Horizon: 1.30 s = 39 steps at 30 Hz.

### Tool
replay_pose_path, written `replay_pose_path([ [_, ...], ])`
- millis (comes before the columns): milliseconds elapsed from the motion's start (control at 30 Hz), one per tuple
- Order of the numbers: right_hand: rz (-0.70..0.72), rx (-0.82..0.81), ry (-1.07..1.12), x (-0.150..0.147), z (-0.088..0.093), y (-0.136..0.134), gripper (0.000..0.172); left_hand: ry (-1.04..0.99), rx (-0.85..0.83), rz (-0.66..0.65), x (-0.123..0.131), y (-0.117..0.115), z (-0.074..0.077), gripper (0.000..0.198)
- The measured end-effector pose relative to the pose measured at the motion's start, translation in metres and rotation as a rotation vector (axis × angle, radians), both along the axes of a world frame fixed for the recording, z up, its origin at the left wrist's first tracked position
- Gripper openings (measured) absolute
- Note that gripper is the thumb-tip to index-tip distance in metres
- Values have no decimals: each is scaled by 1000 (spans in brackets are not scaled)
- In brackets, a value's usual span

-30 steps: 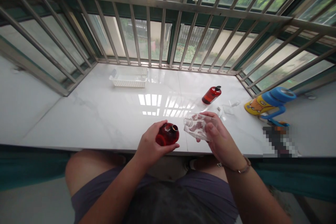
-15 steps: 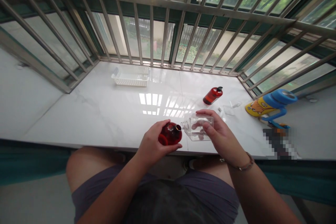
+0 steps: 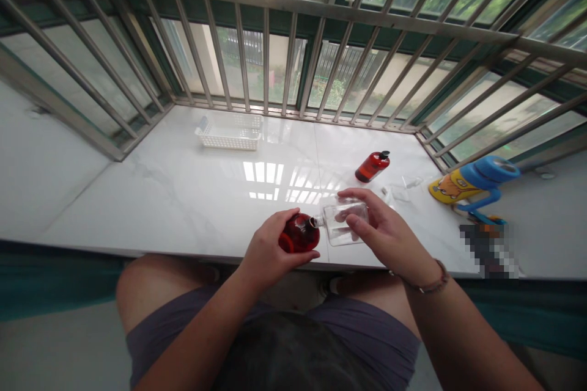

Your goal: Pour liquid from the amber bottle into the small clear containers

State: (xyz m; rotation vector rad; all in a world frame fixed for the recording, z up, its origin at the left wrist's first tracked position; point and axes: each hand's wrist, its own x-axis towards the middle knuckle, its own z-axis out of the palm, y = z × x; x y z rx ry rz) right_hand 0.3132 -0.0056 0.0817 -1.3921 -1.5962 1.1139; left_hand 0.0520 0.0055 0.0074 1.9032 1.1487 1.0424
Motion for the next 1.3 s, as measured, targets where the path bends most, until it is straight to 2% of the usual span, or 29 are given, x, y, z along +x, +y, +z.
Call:
replay_pose_path([
  [900, 109, 227, -382, -3, 29, 12, 44, -25, -29, -4, 1, 0, -6, 82],
  [1300, 128, 257, -446, -5, 36, 14, 43, -33, -35, -9, 1, -1, -5, 83],
])
